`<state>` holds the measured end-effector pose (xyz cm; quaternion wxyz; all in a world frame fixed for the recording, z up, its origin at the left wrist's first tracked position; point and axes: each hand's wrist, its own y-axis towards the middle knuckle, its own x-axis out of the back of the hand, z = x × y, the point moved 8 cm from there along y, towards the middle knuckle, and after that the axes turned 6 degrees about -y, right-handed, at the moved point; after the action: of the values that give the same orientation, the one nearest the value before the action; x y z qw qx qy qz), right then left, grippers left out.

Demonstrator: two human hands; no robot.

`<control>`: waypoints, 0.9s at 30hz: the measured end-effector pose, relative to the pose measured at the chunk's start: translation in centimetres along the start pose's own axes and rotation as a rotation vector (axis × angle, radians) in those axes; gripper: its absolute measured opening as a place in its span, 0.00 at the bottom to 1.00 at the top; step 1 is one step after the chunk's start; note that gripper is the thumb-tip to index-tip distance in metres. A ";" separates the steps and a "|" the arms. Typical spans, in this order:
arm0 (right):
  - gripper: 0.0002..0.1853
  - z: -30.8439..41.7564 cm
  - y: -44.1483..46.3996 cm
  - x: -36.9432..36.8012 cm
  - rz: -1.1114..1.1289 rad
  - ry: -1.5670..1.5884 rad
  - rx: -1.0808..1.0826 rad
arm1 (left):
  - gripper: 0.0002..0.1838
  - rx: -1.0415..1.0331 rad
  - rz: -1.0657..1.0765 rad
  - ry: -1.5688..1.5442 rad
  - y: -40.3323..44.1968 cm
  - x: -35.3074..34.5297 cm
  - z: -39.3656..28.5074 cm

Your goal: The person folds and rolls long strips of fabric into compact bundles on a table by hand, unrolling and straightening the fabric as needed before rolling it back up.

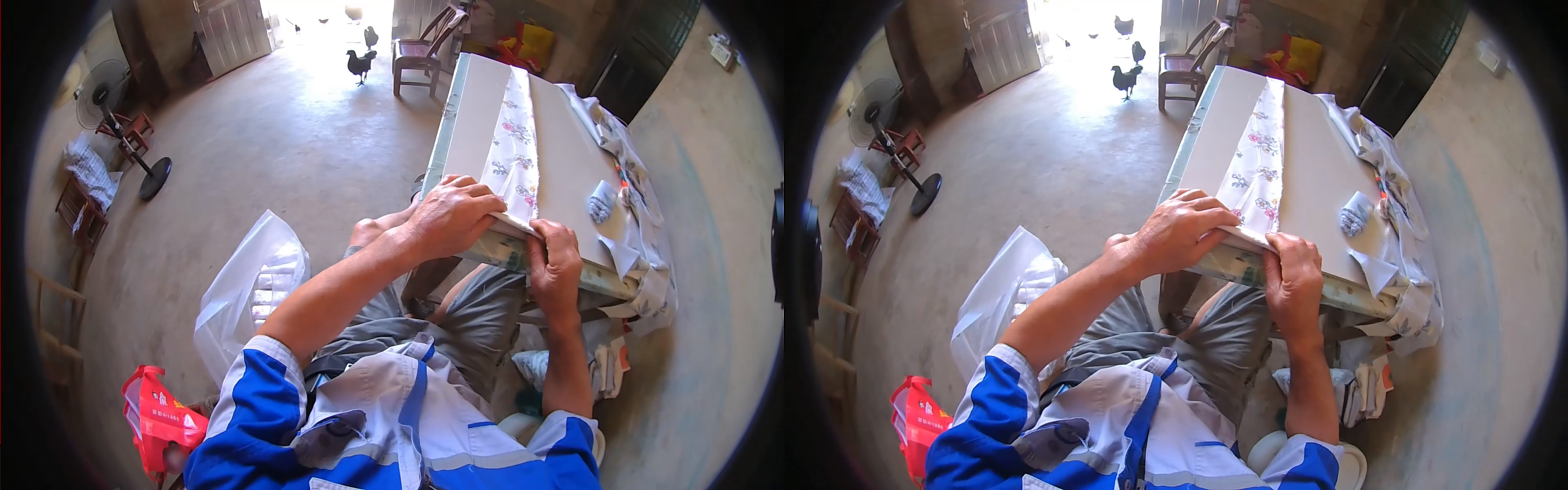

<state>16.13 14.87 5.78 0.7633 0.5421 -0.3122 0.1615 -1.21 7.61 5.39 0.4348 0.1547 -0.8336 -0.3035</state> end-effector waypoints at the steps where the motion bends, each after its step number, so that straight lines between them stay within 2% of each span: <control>1: 0.14 -0.1 0.0 0.0 0.001 0.009 -0.012 | 0.13 0.004 -0.004 -0.006 0.0 0.1 0.0; 7: 0.14 -0.3 0.3 0.0 -0.022 0.010 -0.043 | 0.13 0.051 -0.058 0.007 -0.1 0.6 0.5; 10: 0.14 -1.1 0.2 -0.3 0.006 0.051 -0.161 | 0.12 0.122 -0.045 -0.017 -0.1 0.7 0.9; 16: 0.16 -2.0 0.3 -0.8 -0.014 0.085 -0.238 | 0.16 0.163 -0.107 -0.011 0.2 0.8 1.6; 19: 0.17 -2.5 0.3 -1.2 0.017 0.069 -0.296 | 0.19 0.318 -0.095 -0.017 0.3 0.7 2.5; 27: 0.18 -3.0 0.6 -1.7 -0.007 0.053 -0.356 | 0.22 0.327 -0.093 0.020 0.7 0.1 3.0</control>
<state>15.44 17.98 4.47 0.8557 0.3948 -0.3140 0.1152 -3.71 9.19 4.55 0.3976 0.2649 -0.8594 -0.1822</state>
